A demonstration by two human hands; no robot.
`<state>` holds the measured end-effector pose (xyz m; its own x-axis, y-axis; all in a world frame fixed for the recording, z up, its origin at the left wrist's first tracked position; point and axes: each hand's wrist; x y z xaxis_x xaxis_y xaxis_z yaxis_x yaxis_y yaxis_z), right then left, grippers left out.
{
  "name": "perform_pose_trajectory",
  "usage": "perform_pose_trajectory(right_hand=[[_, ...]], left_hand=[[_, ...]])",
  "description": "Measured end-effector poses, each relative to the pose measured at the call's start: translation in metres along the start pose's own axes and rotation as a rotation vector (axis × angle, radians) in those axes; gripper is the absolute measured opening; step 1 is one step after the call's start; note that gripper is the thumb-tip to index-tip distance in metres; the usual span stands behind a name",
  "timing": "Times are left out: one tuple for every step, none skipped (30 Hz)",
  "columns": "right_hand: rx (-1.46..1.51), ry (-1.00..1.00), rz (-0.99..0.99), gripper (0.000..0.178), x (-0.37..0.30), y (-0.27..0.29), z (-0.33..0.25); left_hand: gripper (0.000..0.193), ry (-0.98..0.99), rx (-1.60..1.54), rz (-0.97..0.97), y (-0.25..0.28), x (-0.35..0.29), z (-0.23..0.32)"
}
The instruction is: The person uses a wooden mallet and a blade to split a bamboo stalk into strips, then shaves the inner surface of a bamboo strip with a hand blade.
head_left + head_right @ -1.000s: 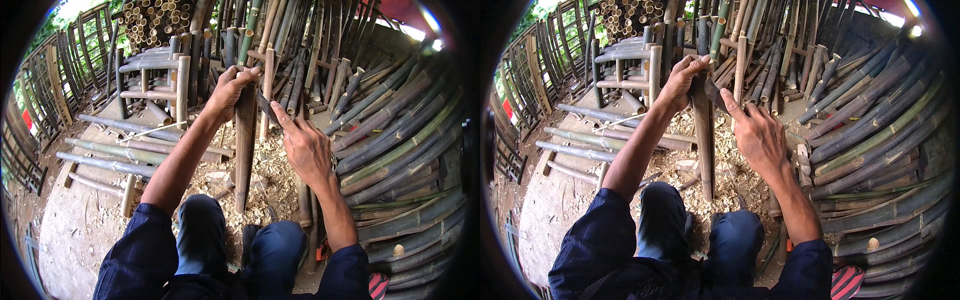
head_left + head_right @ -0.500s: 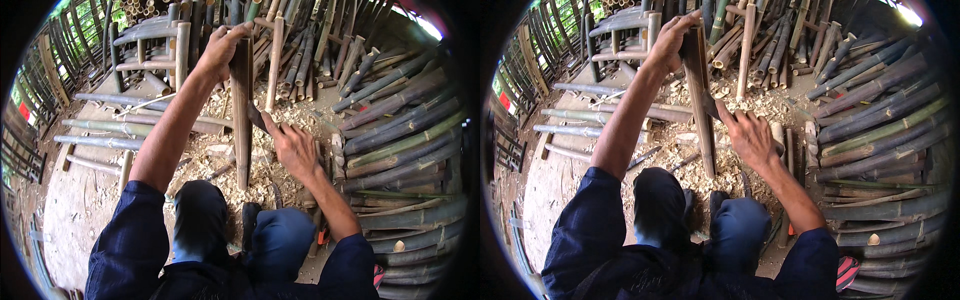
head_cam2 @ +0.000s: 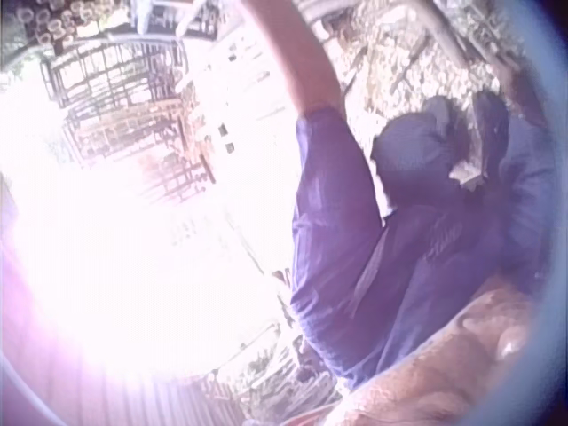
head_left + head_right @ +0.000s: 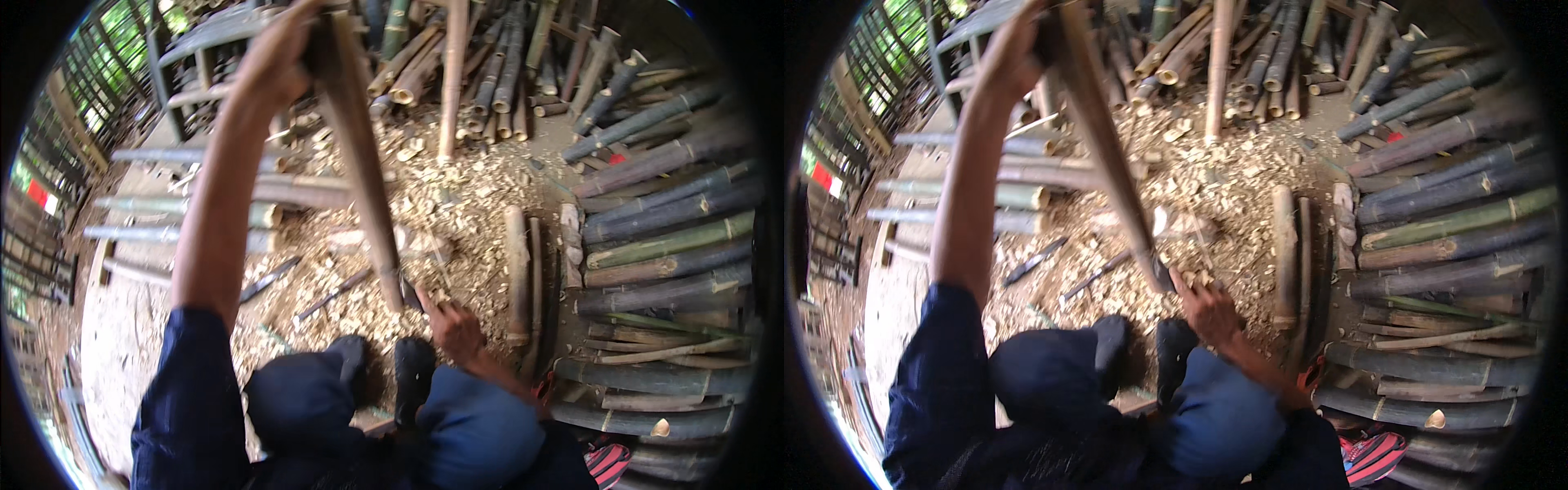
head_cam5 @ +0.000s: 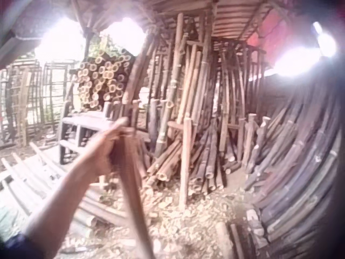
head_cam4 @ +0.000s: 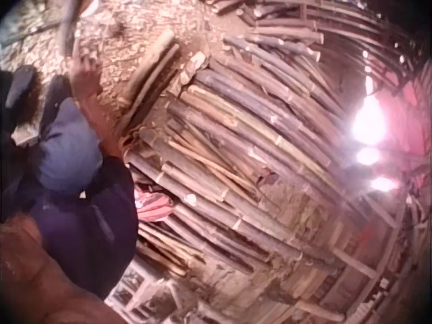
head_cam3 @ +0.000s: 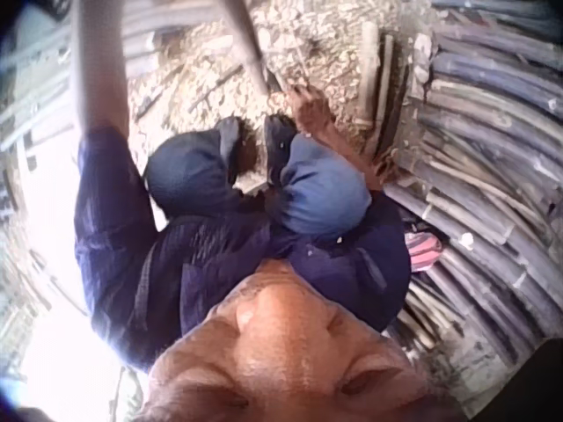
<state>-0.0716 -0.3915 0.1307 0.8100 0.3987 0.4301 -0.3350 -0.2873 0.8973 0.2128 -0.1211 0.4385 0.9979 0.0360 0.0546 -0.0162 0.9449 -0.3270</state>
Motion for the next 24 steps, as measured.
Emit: perform_pose_trajectory(right_hand=[[0.04,-0.137,0.016,0.067,-0.013,-0.01,0.009],[0.099,-0.273,0.025,0.067,-0.021,-0.025,0.015],[0.107,-0.419,0.057,0.066,-0.021,-0.027,0.029],[0.092,-0.436,0.127,0.067,-0.019,-0.034,0.049],[0.042,-0.495,0.105,0.066,-0.019,-0.045,0.07],[-0.02,-0.559,0.079,0.065,-0.024,-0.057,0.094],[-0.075,-0.622,0.009,0.063,-0.028,-0.07,0.111],[-0.134,-0.686,-0.071,0.061,-0.031,-0.077,0.125],[-0.01,-0.847,-0.285,0.058,-0.015,-0.076,0.128],[-0.033,-0.776,-0.246,0.059,-0.011,-0.074,0.125],[-0.065,-0.711,-0.21,0.061,-0.012,-0.07,0.125],[-0.084,-0.64,-0.167,0.062,-0.009,-0.068,0.121],[0.143,-0.575,-0.049,0.067,-0.006,-0.066,0.115],[0.375,-0.496,0.073,0.071,0.003,-0.061,0.104],[0.601,-0.404,0.198,0.076,0.016,-0.054,0.095],[0.916,-0.493,0.114,0.093,0.031,-0.027,0.063],[0.894,-0.527,-0.107,0.094,0.047,0.005,0.038],[0.844,-0.571,-0.327,0.095,0.053,0.029,0.024],[0.875,-0.684,-0.236,0.093,0.037,0.027,0.021],[0.912,-0.791,-0.143,0.09,0.018,0.02,0.018],[0.965,-0.829,0.011,0.078,0.008,0.012,0.014],[1.046,-0.955,0.076,0.073,-0.012,0.011,0.02],[1.003,-1.094,0.214,0.066,-0.016,0.028,0.02],[0.853,-1.066,0.324,0.063,-0.037,0.025,0.031]], left_hand=[[0.05,-0.039,-0.098,-0.209,0.038,0.026,-0.012],[0.051,-0.139,-0.144,-0.185,0.064,0.01,-0.024],[0.07,-0.198,-0.121,-0.207,0.082,-0.003,-0.042],[0.074,-0.17,-0.185,-0.246,0.098,-0.015,-0.064],[0.08,-0.157,-0.06,-0.202,0.102,-0.032,-0.084],[0.089,-0.132,-0.009,-0.208,0.108,-0.032,-0.116],[0.087,-0.098,-0.085,-0.191,0.118,-0.029,-0.14],[0.078,-0.103,-0.064,-0.007,0.114,-0.027,-0.162],[0.072,-0.073,0.012,0.103,0.134,-0.015,-0.174],[0.066,-0.047,0.091,0.216,0.15,-0.004,-0.184],[0.053,-0.042,0.023,0.24,0.139,-0.004,-0.186],[0.041,-0.047,-0.034,0.269,0.129,-0.004,-0.175],[0.045,-0.051,-0.047,0.29,0.126,0.0,-0.172],[0.046,-0.014,-0.088,0.22,0.133,0.01,-0.165],[0.043,0.032,-0.123,0.193,0.12,0.01,-0.163],[0.04,0.071,-0.16,0.168,0.103,0.01,-0.162],[0.041,0.116,-0.132,0.1,0.093,0.02,-0.166],[0.045,0.079,-0.166,0.068,0.063,0.022,-0.174],[0.057,0.102,-0.108,0.091,0.026,0.019,-0.182],[0.072,0.154,-0.112,-0.006,-0.009,0.001,-0.178],[0.083,-0.046,-0.068,-0.017,-0.025,-0.015,-0.174],[0.087,-0.243,0.088,0.008,-0.037,-0.035,-0.171],[0.089,-0.374,0.161,-0.178,-0.031,-0.058,-0.156],[0.093,-0.318,0.209,-0.445,-0.025,-0.092,-0.132]])
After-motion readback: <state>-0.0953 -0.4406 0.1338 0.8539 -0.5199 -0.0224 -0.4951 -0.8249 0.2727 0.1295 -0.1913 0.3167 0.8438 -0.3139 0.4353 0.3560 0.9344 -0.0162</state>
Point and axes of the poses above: each hand's wrist, its own x-axis towards the middle knuckle, its own y-axis out of the back of the hand, z = x × y, and after that the axes turned 9 degrees about z, right-handed
